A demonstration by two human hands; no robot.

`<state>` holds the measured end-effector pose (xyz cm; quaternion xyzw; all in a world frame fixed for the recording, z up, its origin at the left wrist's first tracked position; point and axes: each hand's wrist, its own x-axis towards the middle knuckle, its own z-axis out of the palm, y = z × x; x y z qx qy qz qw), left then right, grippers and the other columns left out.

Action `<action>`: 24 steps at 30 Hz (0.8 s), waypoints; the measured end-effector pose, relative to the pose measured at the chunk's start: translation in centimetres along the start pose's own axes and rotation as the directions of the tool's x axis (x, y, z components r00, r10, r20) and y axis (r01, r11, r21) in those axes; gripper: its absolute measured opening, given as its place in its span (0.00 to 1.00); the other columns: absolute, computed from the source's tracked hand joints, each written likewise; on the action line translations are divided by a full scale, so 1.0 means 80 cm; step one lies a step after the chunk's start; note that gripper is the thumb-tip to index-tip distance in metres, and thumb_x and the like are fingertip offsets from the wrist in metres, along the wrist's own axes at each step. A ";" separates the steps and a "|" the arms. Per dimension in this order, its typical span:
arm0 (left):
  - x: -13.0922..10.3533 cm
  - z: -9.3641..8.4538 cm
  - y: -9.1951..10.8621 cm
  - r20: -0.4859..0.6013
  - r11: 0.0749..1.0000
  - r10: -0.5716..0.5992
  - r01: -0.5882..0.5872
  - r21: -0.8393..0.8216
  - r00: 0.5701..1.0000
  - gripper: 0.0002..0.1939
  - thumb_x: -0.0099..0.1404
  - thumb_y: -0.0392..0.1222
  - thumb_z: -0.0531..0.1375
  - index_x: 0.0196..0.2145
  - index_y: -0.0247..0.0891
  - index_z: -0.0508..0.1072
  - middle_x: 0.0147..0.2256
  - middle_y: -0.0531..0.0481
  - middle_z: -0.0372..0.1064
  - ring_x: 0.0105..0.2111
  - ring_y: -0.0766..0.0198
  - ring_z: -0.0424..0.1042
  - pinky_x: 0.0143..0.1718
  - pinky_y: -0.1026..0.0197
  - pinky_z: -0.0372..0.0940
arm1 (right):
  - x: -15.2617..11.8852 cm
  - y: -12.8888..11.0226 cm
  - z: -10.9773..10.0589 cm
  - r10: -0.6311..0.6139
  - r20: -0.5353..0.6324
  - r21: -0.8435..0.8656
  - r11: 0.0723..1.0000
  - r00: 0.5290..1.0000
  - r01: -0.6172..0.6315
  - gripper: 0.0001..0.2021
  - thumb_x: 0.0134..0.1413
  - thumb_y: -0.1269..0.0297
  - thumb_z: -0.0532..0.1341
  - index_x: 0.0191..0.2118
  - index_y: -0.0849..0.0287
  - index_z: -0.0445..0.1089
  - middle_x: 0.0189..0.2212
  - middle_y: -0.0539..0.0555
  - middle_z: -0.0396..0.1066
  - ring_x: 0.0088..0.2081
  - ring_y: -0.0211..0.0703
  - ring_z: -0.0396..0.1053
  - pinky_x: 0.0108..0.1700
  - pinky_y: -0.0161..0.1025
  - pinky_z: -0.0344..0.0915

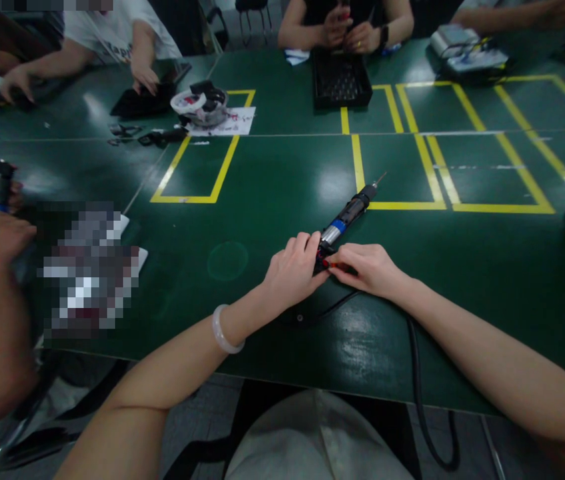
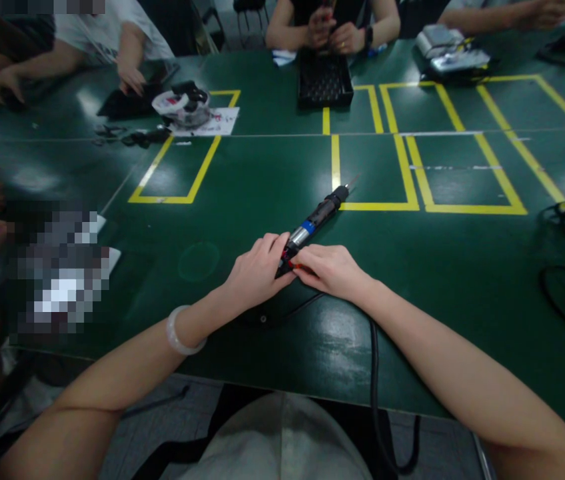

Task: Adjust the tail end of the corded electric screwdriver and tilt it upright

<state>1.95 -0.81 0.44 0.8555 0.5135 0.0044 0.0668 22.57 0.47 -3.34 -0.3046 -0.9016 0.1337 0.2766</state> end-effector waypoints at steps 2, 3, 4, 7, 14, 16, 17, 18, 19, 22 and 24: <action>0.000 0.001 -0.002 0.005 1.000 0.010 -0.010 -0.018 1.000 0.34 0.70 0.53 0.59 0.66 0.35 0.54 0.56 0.38 0.62 0.53 0.52 0.67 0.43 0.56 0.70 | 0.001 -0.002 -0.001 -0.068 0.013 -0.094 0.993 0.998 0.069 0.09 0.70 0.64 0.55 0.43 0.59 0.72 0.33 0.56 0.76 0.34 0.42 0.71 0.35 0.37 0.62; -0.001 0.001 -0.003 0.008 1.000 0.011 -0.011 -0.023 1.000 0.35 0.70 0.53 0.60 0.66 0.35 0.53 0.56 0.38 0.62 0.53 0.52 0.67 0.44 0.56 0.70 | 0.001 -0.003 -0.002 -0.086 0.030 -0.134 0.987 0.996 0.090 0.11 0.71 0.64 0.54 0.43 0.59 0.73 0.33 0.56 0.75 0.34 0.42 0.71 0.35 0.37 0.61; 0.000 0.001 -0.004 0.011 1.000 0.011 -0.011 -0.023 1.000 0.35 0.70 0.52 0.60 0.66 0.35 0.53 0.57 0.38 0.62 0.53 0.52 0.67 0.44 0.56 0.70 | 0.002 -0.004 -0.002 -0.097 0.051 -0.168 0.980 0.994 0.104 0.12 0.72 0.64 0.52 0.42 0.59 0.73 0.32 0.56 0.75 0.34 0.42 0.70 0.34 0.38 0.60; 0.000 0.002 -0.005 0.017 1.000 0.012 -0.012 -0.015 1.000 0.36 0.70 0.51 0.60 0.67 0.33 0.53 0.57 0.37 0.62 0.53 0.51 0.66 0.45 0.55 0.70 | 0.004 -0.007 -0.004 -0.101 0.109 -0.228 0.966 0.989 0.124 0.16 0.73 0.63 0.50 0.39 0.59 0.74 0.30 0.55 0.74 0.31 0.41 0.69 0.32 0.39 0.58; 0.000 0.005 -0.005 0.001 1.000 0.022 -0.022 -0.007 1.000 0.40 0.69 0.59 0.60 0.67 0.32 0.53 0.57 0.36 0.62 0.53 0.50 0.67 0.44 0.55 0.70 | 0.002 -0.011 -0.005 -0.109 0.058 -0.200 0.973 0.992 0.119 0.16 0.70 0.61 0.52 0.43 0.60 0.77 0.29 0.56 0.76 0.31 0.43 0.70 0.34 0.41 0.61; 0.001 0.007 -0.003 -0.012 1.000 0.015 -0.015 0.005 1.000 0.41 0.69 0.61 0.59 0.67 0.31 0.53 0.57 0.36 0.63 0.53 0.50 0.67 0.44 0.55 0.70 | 0.001 -0.012 -0.006 -0.109 0.038 -0.185 0.976 0.993 0.114 0.17 0.70 0.61 0.52 0.44 0.61 0.77 0.29 0.56 0.76 0.30 0.43 0.70 0.33 0.41 0.61; 0.001 0.008 -0.002 -0.018 1.000 0.011 -0.011 0.008 1.000 0.41 0.69 0.62 0.59 0.67 0.31 0.53 0.57 0.36 0.63 0.53 0.50 0.67 0.44 0.55 0.70 | 0.001 -0.013 -0.005 -0.101 0.032 -0.170 0.980 0.994 0.105 0.17 0.70 0.60 0.53 0.44 0.61 0.78 0.29 0.57 0.76 0.29 0.43 0.70 0.33 0.41 0.61; 0.002 0.009 -0.001 -0.022 1.000 0.005 -0.005 0.011 1.000 0.41 0.70 0.62 0.58 0.67 0.31 0.53 0.57 0.36 0.63 0.53 0.50 0.67 0.44 0.56 0.70 | 0.001 -0.013 -0.005 -0.090 0.029 -0.148 0.985 0.996 0.093 0.16 0.69 0.60 0.54 0.44 0.61 0.78 0.29 0.57 0.76 0.29 0.43 0.70 0.33 0.41 0.61; 0.002 0.009 0.001 -0.023 1.000 -0.002 0.002 0.013 1.000 0.40 0.70 0.61 0.57 0.67 0.31 0.53 0.56 0.36 0.63 0.53 0.51 0.67 0.44 0.56 0.70 | 0.000 -0.013 -0.005 -0.073 0.029 -0.122 0.990 0.997 0.076 0.16 0.69 0.59 0.54 0.44 0.60 0.78 0.30 0.57 0.76 0.30 0.43 0.70 0.34 0.41 0.62; 0.003 0.009 0.005 -0.018 1.000 -0.024 0.024 0.016 1.000 0.34 0.73 0.56 0.56 0.67 0.31 0.55 0.55 0.38 0.64 0.53 0.52 0.68 0.44 0.56 0.70 | 0.000 -0.010 -0.006 -0.006 0.017 0.001 1.000 1.000 0.006 0.15 0.68 0.59 0.55 0.44 0.59 0.78 0.32 0.58 0.77 0.33 0.44 0.73 0.35 0.40 0.64; 0.003 0.008 0.007 -0.022 0.999 -0.032 0.032 0.017 0.999 0.31 0.74 0.53 0.55 0.66 0.31 0.56 0.55 0.38 0.64 0.53 0.52 0.68 0.44 0.56 0.70 | -0.001 -0.005 -0.008 0.081 -0.023 0.112 0.991 0.996 -0.078 0.15 0.68 0.60 0.55 0.44 0.59 0.78 0.34 0.57 0.78 0.33 0.43 0.74 0.37 0.39 0.66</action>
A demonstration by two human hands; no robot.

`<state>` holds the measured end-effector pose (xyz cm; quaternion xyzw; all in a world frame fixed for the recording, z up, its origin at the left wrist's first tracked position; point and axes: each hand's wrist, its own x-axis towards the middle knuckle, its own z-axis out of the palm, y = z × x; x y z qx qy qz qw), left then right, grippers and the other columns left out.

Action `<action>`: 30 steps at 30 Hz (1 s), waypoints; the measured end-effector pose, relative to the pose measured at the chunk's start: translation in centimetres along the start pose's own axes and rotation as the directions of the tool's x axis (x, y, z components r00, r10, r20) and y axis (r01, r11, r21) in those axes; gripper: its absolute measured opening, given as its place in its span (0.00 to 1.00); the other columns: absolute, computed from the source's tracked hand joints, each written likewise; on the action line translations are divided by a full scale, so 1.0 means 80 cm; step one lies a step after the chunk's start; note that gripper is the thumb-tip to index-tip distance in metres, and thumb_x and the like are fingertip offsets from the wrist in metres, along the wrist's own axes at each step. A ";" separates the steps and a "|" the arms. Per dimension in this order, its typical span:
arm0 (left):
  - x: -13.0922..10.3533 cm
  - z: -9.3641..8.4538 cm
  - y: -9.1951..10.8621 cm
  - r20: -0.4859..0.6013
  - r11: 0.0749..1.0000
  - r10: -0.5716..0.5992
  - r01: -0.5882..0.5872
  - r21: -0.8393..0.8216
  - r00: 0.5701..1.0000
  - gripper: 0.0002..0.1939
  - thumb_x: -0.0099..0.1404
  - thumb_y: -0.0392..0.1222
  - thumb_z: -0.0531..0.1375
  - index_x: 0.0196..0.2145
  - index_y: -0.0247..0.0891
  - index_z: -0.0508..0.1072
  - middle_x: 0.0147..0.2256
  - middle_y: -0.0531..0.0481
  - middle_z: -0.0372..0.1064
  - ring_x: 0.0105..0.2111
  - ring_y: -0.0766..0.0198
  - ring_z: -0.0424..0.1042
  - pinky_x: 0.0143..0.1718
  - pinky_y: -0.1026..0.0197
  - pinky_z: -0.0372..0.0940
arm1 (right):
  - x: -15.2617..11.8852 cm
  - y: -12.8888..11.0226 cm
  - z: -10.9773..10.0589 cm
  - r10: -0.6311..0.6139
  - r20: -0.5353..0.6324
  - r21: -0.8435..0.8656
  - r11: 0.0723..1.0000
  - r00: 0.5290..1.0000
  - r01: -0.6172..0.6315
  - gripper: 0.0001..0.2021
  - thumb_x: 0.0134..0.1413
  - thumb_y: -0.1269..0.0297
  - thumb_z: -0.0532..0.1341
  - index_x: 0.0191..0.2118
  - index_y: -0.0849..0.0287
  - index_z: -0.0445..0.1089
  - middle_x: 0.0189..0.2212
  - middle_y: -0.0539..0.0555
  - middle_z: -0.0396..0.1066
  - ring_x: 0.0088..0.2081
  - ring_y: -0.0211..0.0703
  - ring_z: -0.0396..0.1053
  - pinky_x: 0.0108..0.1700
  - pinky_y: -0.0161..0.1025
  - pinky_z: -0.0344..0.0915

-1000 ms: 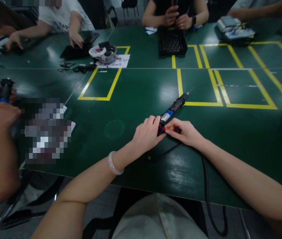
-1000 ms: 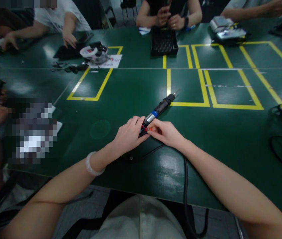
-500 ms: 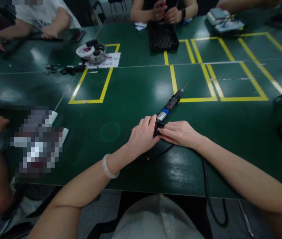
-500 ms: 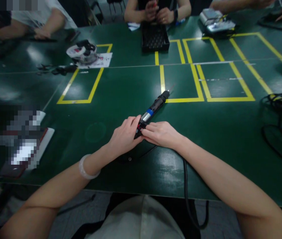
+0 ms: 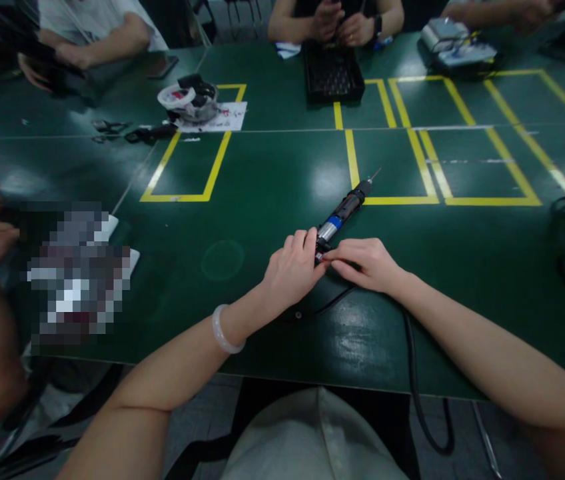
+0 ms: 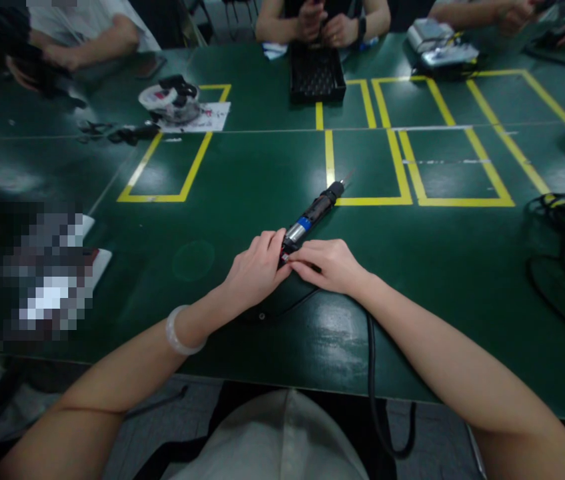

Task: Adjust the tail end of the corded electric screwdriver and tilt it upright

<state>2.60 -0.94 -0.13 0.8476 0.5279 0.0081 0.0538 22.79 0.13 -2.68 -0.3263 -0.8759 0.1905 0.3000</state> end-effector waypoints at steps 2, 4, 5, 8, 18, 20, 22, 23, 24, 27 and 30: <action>0.000 -0.002 0.000 -0.010 1.000 -0.005 0.005 0.003 1.000 0.30 0.74 0.52 0.56 0.65 0.32 0.57 0.55 0.38 0.64 0.53 0.52 0.68 0.44 0.56 0.70 | 0.000 0.007 -0.003 0.114 -0.067 0.110 0.988 0.991 -0.106 0.14 0.69 0.60 0.54 0.44 0.59 0.77 0.33 0.55 0.78 0.31 0.41 0.73 0.37 0.38 0.66; 0.002 -0.003 -0.001 -0.017 1.000 -0.001 0.001 0.010 1.000 0.29 0.73 0.51 0.58 0.64 0.32 0.57 0.55 0.38 0.64 0.52 0.52 0.68 0.46 0.56 0.69 | -0.001 0.014 -0.004 0.218 -0.110 0.205 0.960 0.970 -0.193 0.15 0.69 0.58 0.55 0.43 0.59 0.77 0.27 0.52 0.76 0.27 0.40 0.71 0.34 0.38 0.65; 0.002 -0.004 -0.003 -0.016 1.000 0.004 -0.003 0.015 1.000 0.28 0.73 0.50 0.58 0.63 0.32 0.58 0.55 0.38 0.65 0.52 0.52 0.68 0.46 0.56 0.69 | -0.001 0.018 -0.005 0.260 -0.114 0.257 0.940 0.959 -0.225 0.16 0.69 0.57 0.55 0.41 0.59 0.77 0.25 0.51 0.74 0.25 0.39 0.69 0.32 0.37 0.65; 0.006 -0.007 -0.014 -0.006 0.999 0.014 -0.013 0.036 1.000 0.27 0.73 0.51 0.59 0.62 0.34 0.59 0.53 0.39 0.65 0.50 0.53 0.70 0.45 0.56 0.68 | -0.001 0.028 -0.003 0.370 -0.088 0.393 0.866 0.925 -0.309 0.17 0.68 0.53 0.56 0.38 0.60 0.76 0.21 0.49 0.70 0.22 0.38 0.67 0.29 0.36 0.63; 0.025 -0.019 -0.080 -0.005 0.988 -0.068 0.068 0.141 0.998 0.27 0.74 0.52 0.56 0.63 0.34 0.60 0.54 0.36 0.65 0.50 0.49 0.69 0.46 0.55 0.67 | 0.003 0.028 -0.001 0.437 -0.032 0.467 0.802 0.899 -0.372 0.17 0.66 0.53 0.58 0.36 0.61 0.77 0.21 0.50 0.69 0.23 0.37 0.66 0.27 0.35 0.62; 0.033 -0.021 -0.100 -0.008 0.982 -0.123 0.122 0.146 0.992 0.26 0.74 0.52 0.54 0.62 0.34 0.60 0.54 0.35 0.64 0.51 0.48 0.69 0.46 0.54 0.67 | 0.003 0.028 -0.002 0.434 -0.030 0.459 0.806 0.900 -0.373 0.17 0.67 0.54 0.58 0.36 0.61 0.77 0.21 0.50 0.69 0.23 0.37 0.66 0.28 0.35 0.62; 0.042 -0.023 -0.124 -0.020 0.971 -0.185 0.186 0.148 0.983 0.26 0.75 0.54 0.52 0.61 0.33 0.60 0.54 0.34 0.64 0.51 0.47 0.69 0.47 0.53 0.67 | 0.003 0.030 -0.001 0.434 -0.028 0.453 0.809 0.901 -0.375 0.16 0.67 0.54 0.58 0.37 0.61 0.77 0.21 0.50 0.69 0.23 0.37 0.66 0.28 0.35 0.62; 0.047 -0.024 -0.138 -0.029 0.965 -0.214 0.216 0.146 0.976 0.26 0.75 0.54 0.52 0.61 0.33 0.60 0.54 0.33 0.64 0.51 0.46 0.69 0.48 0.52 0.67 | 0.003 0.030 -0.001 0.435 -0.028 0.452 0.809 0.900 -0.377 0.16 0.67 0.55 0.58 0.37 0.61 0.77 0.21 0.49 0.69 0.23 0.36 0.66 0.28 0.35 0.62; 0.052 -0.025 -0.153 -0.041 0.957 -0.248 0.252 0.148 0.968 0.27 0.74 0.55 0.52 0.61 0.33 0.60 0.54 0.32 0.64 0.51 0.45 0.69 0.48 0.51 0.67 | 0.002 0.031 0.000 0.436 -0.027 0.452 0.808 0.900 -0.378 0.16 0.67 0.55 0.58 0.37 0.61 0.77 0.21 0.49 0.69 0.23 0.36 0.66 0.28 0.35 0.62; 0.065 -0.026 -0.201 -0.044 0.932 -0.320 0.323 0.166 0.946 0.28 0.74 0.55 0.51 0.61 0.31 0.60 0.56 0.30 0.64 0.53 0.42 0.68 0.49 0.49 0.66 | 0.003 0.032 0.001 0.438 -0.029 0.457 0.805 0.898 -0.378 0.16 0.66 0.55 0.58 0.37 0.61 0.77 0.20 0.49 0.69 0.23 0.37 0.67 0.28 0.34 0.63; 0.071 -0.028 -0.247 -0.063 0.885 -0.412 0.415 0.211 0.909 0.29 0.75 0.56 0.49 0.62 0.29 0.59 0.58 0.28 0.61 0.55 0.41 0.66 0.51 0.49 0.64 | 0.004 0.031 0.001 0.442 -0.024 0.444 0.809 0.897 -0.387 0.16 0.66 0.55 0.58 0.37 0.62 0.76 0.20 0.49 0.69 0.23 0.37 0.67 0.28 0.34 0.63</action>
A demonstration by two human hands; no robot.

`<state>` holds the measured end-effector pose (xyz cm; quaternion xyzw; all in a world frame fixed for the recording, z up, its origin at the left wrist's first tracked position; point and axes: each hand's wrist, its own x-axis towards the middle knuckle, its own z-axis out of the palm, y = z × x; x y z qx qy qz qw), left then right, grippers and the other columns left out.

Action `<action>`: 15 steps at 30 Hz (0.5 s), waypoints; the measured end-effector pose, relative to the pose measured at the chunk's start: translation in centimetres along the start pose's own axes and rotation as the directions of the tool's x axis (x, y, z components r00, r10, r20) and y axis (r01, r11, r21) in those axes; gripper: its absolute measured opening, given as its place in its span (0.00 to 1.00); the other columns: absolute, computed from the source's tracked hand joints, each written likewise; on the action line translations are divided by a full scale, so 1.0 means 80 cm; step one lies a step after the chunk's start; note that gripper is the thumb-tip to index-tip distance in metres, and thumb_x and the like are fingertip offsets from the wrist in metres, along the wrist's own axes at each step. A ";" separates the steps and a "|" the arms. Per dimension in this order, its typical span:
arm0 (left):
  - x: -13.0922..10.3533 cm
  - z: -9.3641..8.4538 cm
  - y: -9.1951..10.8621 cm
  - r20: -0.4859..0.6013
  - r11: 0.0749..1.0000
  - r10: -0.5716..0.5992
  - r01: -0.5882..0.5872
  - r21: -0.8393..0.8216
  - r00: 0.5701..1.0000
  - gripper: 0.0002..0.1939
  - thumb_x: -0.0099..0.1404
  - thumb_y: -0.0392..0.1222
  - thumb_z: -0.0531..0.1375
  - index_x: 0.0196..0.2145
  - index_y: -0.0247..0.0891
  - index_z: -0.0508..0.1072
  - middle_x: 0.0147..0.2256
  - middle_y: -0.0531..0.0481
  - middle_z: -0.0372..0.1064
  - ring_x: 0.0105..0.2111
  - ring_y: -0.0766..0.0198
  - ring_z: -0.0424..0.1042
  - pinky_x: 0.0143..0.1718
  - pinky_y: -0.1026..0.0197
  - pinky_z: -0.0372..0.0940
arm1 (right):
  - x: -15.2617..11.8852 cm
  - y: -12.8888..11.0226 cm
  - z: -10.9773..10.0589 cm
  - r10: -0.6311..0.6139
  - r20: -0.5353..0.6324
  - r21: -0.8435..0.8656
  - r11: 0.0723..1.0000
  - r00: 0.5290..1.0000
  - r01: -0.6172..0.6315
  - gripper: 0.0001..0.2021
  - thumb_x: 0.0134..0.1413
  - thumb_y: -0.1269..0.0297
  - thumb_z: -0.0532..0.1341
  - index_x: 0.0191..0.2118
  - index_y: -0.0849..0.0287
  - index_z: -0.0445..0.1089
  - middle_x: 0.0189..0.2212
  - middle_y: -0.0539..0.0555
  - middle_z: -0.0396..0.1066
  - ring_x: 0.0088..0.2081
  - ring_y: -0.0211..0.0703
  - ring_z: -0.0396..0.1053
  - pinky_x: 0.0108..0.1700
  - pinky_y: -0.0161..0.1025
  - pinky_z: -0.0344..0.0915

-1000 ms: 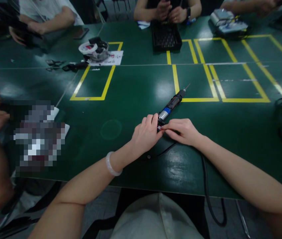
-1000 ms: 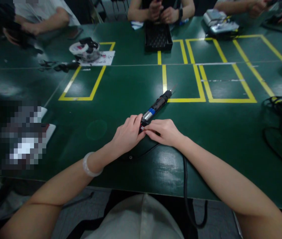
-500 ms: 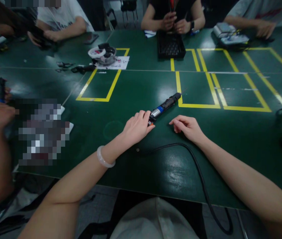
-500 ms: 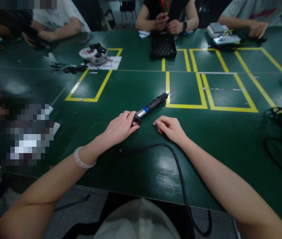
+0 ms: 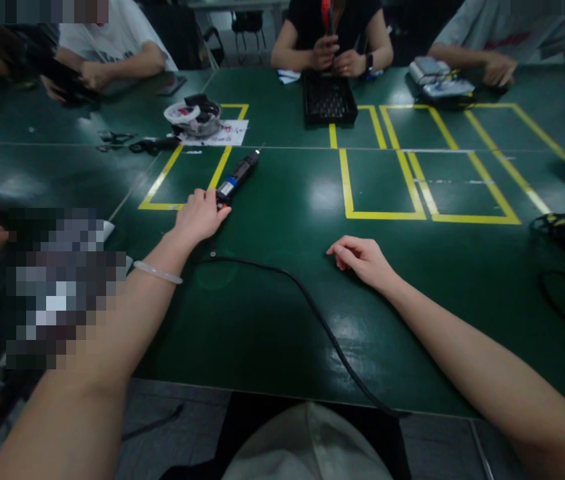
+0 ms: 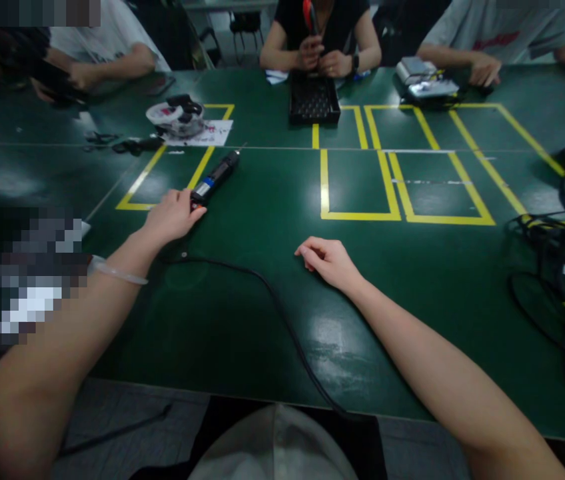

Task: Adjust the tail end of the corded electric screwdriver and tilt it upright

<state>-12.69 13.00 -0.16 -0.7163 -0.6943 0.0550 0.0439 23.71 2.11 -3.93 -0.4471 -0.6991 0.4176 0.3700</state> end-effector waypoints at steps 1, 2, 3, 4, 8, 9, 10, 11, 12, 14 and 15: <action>0.006 0.002 -0.012 -0.004 0.999 -0.033 0.033 0.015 0.999 0.29 0.76 0.56 0.49 0.62 0.29 0.59 0.58 0.29 0.61 0.55 0.42 0.65 0.51 0.49 0.63 | 0.000 -0.001 0.000 0.001 0.003 -0.007 1.000 1.000 -0.001 0.16 0.66 0.56 0.58 0.37 0.62 0.76 0.20 0.49 0.69 0.23 0.37 0.67 0.28 0.34 0.62; 0.012 0.004 -0.023 -0.015 0.998 -0.058 0.058 0.025 0.998 0.30 0.76 0.57 0.47 0.62 0.28 0.58 0.58 0.29 0.61 0.55 0.43 0.65 0.51 0.50 0.63 | 0.001 -0.001 0.000 0.001 0.007 -0.014 1.000 1.000 -0.001 0.15 0.66 0.56 0.58 0.37 0.62 0.76 0.20 0.49 0.69 0.23 0.36 0.67 0.28 0.34 0.62; 0.017 0.006 -0.034 -0.027 0.996 -0.086 0.086 0.033 0.996 0.30 0.77 0.57 0.45 0.62 0.27 0.58 0.59 0.30 0.61 0.55 0.44 0.64 0.52 0.51 0.62 | 0.001 -0.001 0.000 -0.001 0.012 -0.019 1.000 1.000 0.001 0.15 0.66 0.57 0.57 0.37 0.62 0.76 0.20 0.49 0.69 0.23 0.36 0.67 0.28 0.34 0.62; 0.021 0.007 -0.043 -0.030 0.993 -0.112 0.113 0.036 0.993 0.30 0.78 0.56 0.44 0.61 0.26 0.58 0.59 0.30 0.61 0.55 0.45 0.63 0.53 0.51 0.61 | 0.001 -0.002 -0.001 -0.003 0.016 -0.023 1.000 1.000 0.004 0.15 0.66 0.57 0.57 0.37 0.62 0.76 0.20 0.49 0.69 0.23 0.36 0.67 0.28 0.34 0.62; 0.034 0.010 -0.065 0.005 0.980 -0.198 0.198 0.007 0.980 0.29 0.77 0.53 0.46 0.61 0.21 0.57 0.60 0.28 0.59 0.55 0.49 0.61 0.54 0.52 0.58 | 0.002 -0.002 -0.001 -0.004 0.022 -0.045 0.999 1.000 0.005 0.14 0.65 0.58 0.58 0.37 0.62 0.76 0.20 0.49 0.69 0.23 0.37 0.68 0.29 0.34 0.62; 0.036 0.012 -0.067 0.004 0.978 -0.209 0.209 -0.002 0.978 0.29 0.77 0.53 0.48 0.61 0.21 0.56 0.60 0.28 0.59 0.55 0.49 0.61 0.54 0.52 0.58 | 0.003 -0.002 0.000 -0.003 0.022 -0.052 0.999 1.000 0.005 0.14 0.65 0.58 0.58 0.37 0.62 0.76 0.20 0.49 0.69 0.23 0.37 0.68 0.29 0.34 0.62; 0.037 0.013 -0.067 -0.010 0.977 -0.211 0.211 -0.010 0.977 0.29 0.76 0.52 0.48 0.61 0.21 0.56 0.61 0.28 0.58 0.55 0.49 0.61 0.54 0.52 0.58 | 0.003 -0.002 0.000 -0.003 0.023 -0.057 0.998 1.000 0.005 0.14 0.65 0.58 0.57 0.37 0.62 0.77 0.20 0.49 0.70 0.23 0.37 0.68 0.29 0.34 0.62; 0.037 0.015 -0.067 -0.033 0.977 -0.211 0.211 -0.015 0.977 0.29 0.76 0.52 0.48 0.61 0.20 0.56 0.61 0.28 0.58 0.55 0.49 0.60 0.55 0.51 0.58 | 0.003 -0.003 0.000 -0.004 0.024 -0.062 0.998 1.000 0.005 0.14 0.65 0.58 0.57 0.37 0.62 0.77 0.20 0.49 0.70 0.23 0.37 0.68 0.30 0.34 0.62; 0.036 0.016 -0.066 -0.052 0.978 -0.209 0.208 -0.018 0.977 0.29 0.76 0.51 0.48 0.60 0.20 0.56 0.61 0.28 0.58 0.55 0.48 0.60 0.55 0.51 0.58 | 0.002 -0.003 0.000 -0.004 0.025 -0.067 0.998 1.000 0.006 0.14 0.65 0.58 0.57 0.37 0.62 0.77 0.20 0.49 0.70 0.23 0.37 0.68 0.30 0.34 0.62; 0.033 0.019 -0.064 -0.080 0.979 -0.205 0.204 -0.018 0.975 0.28 0.76 0.51 0.49 0.60 0.20 0.56 0.60 0.29 0.59 0.55 0.49 0.61 0.55 0.50 0.58 | 0.002 -0.004 0.001 -0.004 0.029 -0.071 0.997 1.000 0.006 0.14 0.65 0.58 0.57 0.37 0.62 0.77 0.20 0.49 0.70 0.24 0.37 0.68 0.30 0.34 0.62; 0.032 0.020 -0.064 -0.090 0.979 -0.205 0.205 -0.015 0.975 0.28 0.76 0.51 0.49 0.60 0.20 0.57 0.60 0.29 0.60 0.55 0.48 0.61 0.55 0.49 0.58 | 0.002 -0.004 0.001 -0.003 0.030 -0.071 0.997 1.000 0.005 0.14 0.65 0.58 0.57 0.37 0.62 0.77 0.21 0.49 0.70 0.24 0.37 0.68 0.30 0.34 0.62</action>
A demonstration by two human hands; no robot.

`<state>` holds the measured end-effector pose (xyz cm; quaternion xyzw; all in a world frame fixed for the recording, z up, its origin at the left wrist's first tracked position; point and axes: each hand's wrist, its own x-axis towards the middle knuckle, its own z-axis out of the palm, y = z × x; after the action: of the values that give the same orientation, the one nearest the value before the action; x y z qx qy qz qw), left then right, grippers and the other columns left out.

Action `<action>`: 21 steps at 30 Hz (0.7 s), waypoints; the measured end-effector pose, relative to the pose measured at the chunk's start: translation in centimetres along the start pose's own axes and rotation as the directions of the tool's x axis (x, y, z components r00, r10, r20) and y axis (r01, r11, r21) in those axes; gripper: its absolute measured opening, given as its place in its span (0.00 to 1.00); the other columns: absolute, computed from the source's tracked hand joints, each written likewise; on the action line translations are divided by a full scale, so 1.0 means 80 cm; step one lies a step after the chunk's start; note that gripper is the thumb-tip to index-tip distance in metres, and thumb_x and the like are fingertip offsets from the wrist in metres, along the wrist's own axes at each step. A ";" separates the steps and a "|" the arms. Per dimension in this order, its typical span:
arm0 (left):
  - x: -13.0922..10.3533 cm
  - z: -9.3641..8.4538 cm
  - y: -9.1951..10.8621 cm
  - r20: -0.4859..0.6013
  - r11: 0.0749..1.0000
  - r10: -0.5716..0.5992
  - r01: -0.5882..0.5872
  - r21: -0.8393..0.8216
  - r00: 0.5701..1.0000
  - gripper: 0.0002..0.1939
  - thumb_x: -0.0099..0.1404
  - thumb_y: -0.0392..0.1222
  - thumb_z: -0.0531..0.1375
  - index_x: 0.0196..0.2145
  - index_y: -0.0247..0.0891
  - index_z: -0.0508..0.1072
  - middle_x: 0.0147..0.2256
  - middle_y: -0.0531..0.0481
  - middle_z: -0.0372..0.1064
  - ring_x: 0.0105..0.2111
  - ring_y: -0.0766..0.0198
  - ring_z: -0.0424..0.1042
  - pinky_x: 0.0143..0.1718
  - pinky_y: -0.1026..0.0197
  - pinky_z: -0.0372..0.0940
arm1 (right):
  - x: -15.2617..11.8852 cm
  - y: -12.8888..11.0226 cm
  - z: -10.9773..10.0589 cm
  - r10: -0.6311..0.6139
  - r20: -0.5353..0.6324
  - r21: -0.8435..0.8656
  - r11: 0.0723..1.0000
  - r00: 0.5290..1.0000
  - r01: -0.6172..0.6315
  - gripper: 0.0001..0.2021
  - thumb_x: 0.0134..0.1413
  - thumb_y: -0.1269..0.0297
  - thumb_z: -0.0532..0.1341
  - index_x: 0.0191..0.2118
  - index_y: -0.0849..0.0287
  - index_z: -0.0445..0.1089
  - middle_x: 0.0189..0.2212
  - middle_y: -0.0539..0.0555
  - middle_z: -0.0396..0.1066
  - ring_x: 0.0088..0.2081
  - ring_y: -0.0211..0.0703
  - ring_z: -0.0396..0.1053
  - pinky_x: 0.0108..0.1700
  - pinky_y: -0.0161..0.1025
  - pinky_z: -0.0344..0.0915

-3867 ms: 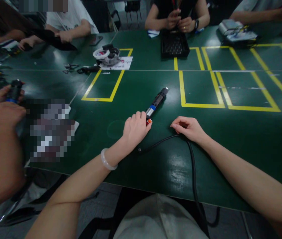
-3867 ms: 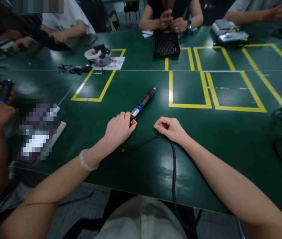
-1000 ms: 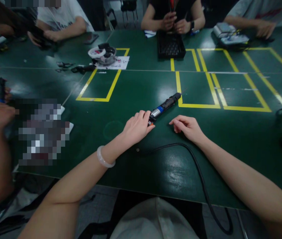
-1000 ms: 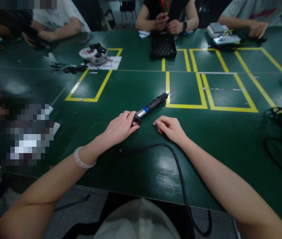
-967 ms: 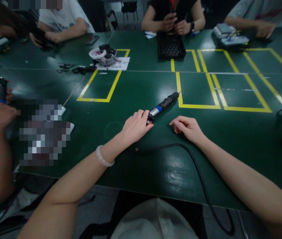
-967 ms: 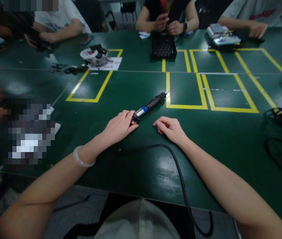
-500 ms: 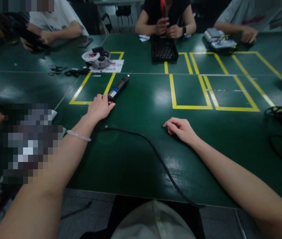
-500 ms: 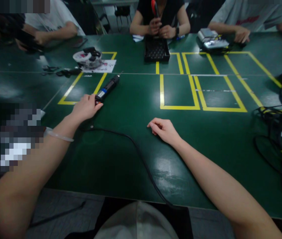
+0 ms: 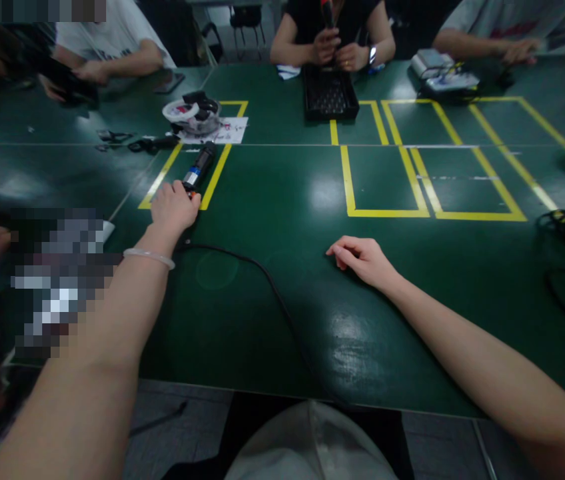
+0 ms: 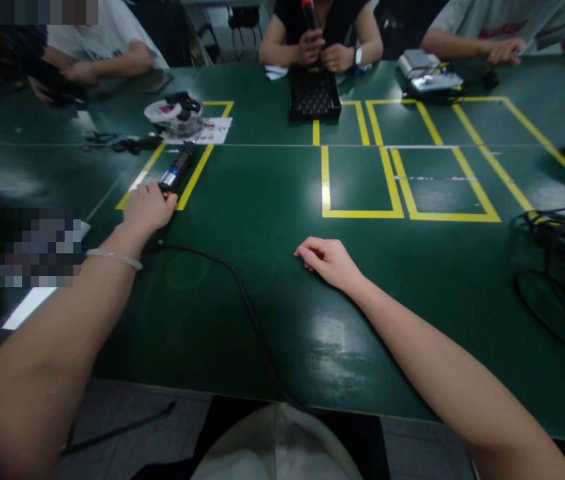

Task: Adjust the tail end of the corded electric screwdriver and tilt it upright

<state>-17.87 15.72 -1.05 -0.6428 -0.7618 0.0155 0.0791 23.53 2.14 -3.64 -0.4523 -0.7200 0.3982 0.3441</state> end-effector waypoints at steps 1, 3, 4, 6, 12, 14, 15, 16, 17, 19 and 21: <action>-0.001 0.001 0.000 -0.009 1.000 -0.002 0.002 0.004 1.000 0.28 0.76 0.51 0.50 0.59 0.20 0.57 0.59 0.29 0.60 0.55 0.48 0.61 0.55 0.49 0.59 | 0.000 0.000 0.000 0.002 0.001 0.000 1.000 1.000 -0.002 0.14 0.65 0.58 0.57 0.37 0.62 0.77 0.21 0.49 0.70 0.23 0.37 0.68 0.30 0.34 0.62; -0.002 0.002 0.000 -0.023 1.000 -0.005 0.005 0.007 1.000 0.29 0.75 0.52 0.51 0.59 0.21 0.58 0.59 0.28 0.62 0.55 0.46 0.62 0.54 0.48 0.61 | -0.001 -0.001 0.000 0.006 0.003 0.000 1.000 1.000 -0.006 0.15 0.65 0.57 0.57 0.36 0.61 0.77 0.21 0.49 0.70 0.23 0.37 0.68 0.30 0.34 0.62; -0.001 0.003 0.000 -0.032 1.000 -0.004 0.004 0.005 0.999 0.29 0.75 0.53 0.51 0.59 0.21 0.59 0.58 0.28 0.62 0.55 0.45 0.63 0.54 0.47 0.61 | -0.001 -0.001 0.000 0.009 0.005 -0.003 1.000 1.000 -0.009 0.15 0.65 0.57 0.57 0.36 0.61 0.77 0.21 0.49 0.70 0.23 0.38 0.68 0.30 0.34 0.62; 0.000 0.006 -0.002 -0.046 1.000 -0.018 0.017 -0.012 0.999 0.29 0.74 0.54 0.51 0.58 0.22 0.61 0.58 0.28 0.63 0.55 0.43 0.64 0.53 0.46 0.62 | -0.001 -0.002 -0.001 0.012 0.008 -0.010 1.000 1.000 -0.012 0.15 0.65 0.56 0.57 0.36 0.61 0.77 0.20 0.49 0.70 0.23 0.38 0.68 0.30 0.34 0.62; 0.001 0.017 -0.002 -0.086 0.989 -0.069 0.057 -0.140 0.994 0.32 0.75 0.55 0.43 0.61 0.25 0.64 0.58 0.24 0.63 0.58 0.35 0.63 0.53 0.39 0.61 | 0.001 -0.003 0.000 0.016 0.007 -0.014 1.000 1.000 -0.016 0.15 0.64 0.57 0.57 0.36 0.62 0.77 0.21 0.50 0.70 0.23 0.37 0.68 0.30 0.34 0.62; -0.004 0.016 0.002 -0.082 0.987 -0.073 0.060 -0.151 0.994 0.32 0.75 0.55 0.43 0.62 0.26 0.63 0.58 0.23 0.63 0.58 0.34 0.63 0.53 0.37 0.61 | 0.001 -0.003 0.000 0.020 0.008 -0.008 1.000 1.000 -0.020 0.15 0.64 0.57 0.57 0.36 0.62 0.77 0.21 0.50 0.70 0.23 0.37 0.67 0.29 0.34 0.62; -0.008 0.015 0.005 -0.078 0.987 -0.074 0.061 -0.150 0.994 0.32 0.74 0.55 0.42 0.62 0.26 0.63 0.58 0.23 0.63 0.58 0.34 0.63 0.53 0.37 0.61 | 0.002 -0.003 0.001 0.021 0.008 -0.003 1.000 1.000 -0.021 0.15 0.64 0.57 0.57 0.36 0.62 0.77 0.21 0.50 0.70 0.23 0.37 0.67 0.29 0.34 0.62; -0.014 0.014 0.009 -0.074 0.987 -0.071 0.060 -0.148 0.995 0.32 0.74 0.55 0.42 0.62 0.27 0.63 0.58 0.23 0.63 0.57 0.33 0.64 0.52 0.36 0.61 | 0.002 -0.003 0.001 0.023 0.010 0.003 1.000 1.000 -0.023 0.15 0.64 0.57 0.57 0.36 0.62 0.77 0.21 0.50 0.70 0.23 0.37 0.67 0.29 0.34 0.62; -0.020 0.012 0.014 -0.071 0.988 -0.065 0.054 -0.144 0.995 0.32 0.74 0.55 0.42 0.62 0.27 0.63 0.57 0.23 0.63 0.57 0.33 0.64 0.52 0.37 0.62 | 0.002 -0.003 0.002 0.025 0.011 0.007 1.000 1.000 -0.025 0.15 0.64 0.57 0.57 0.36 0.62 0.76 0.21 0.50 0.70 0.23 0.37 0.68 0.29 0.34 0.62; -0.036 0.006 0.026 -0.066 0.991 -0.043 0.034 -0.130 0.997 0.31 0.75 0.54 0.42 0.62 0.28 0.62 0.57 0.23 0.64 0.56 0.34 0.65 0.51 0.38 0.63 | 0.003 -0.002 0.003 0.028 0.012 0.011 1.000 1.000 -0.029 0.15 0.64 0.57 0.58 0.36 0.62 0.76 0.21 0.50 0.69 0.23 0.37 0.68 0.29 0.34 0.62; -0.055 -0.001 0.041 -0.065 0.994 -0.016 0.009 -0.105 0.998 0.29 0.75 0.54 0.42 0.61 0.28 0.63 0.56 0.25 0.64 0.55 0.35 0.67 0.51 0.40 0.64 | 0.004 -0.001 0.004 0.035 0.016 0.012 0.999 0.999 -0.035 0.15 0.64 0.57 0.58 0.36 0.62 0.76 0.21 0.50 0.70 0.23 0.37 0.68 0.29 0.34 0.63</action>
<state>-13.96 11.98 -1.81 -0.6415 -0.7626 -0.0460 0.0702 23.12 2.32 -3.62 -0.4595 -0.7124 0.4121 0.3340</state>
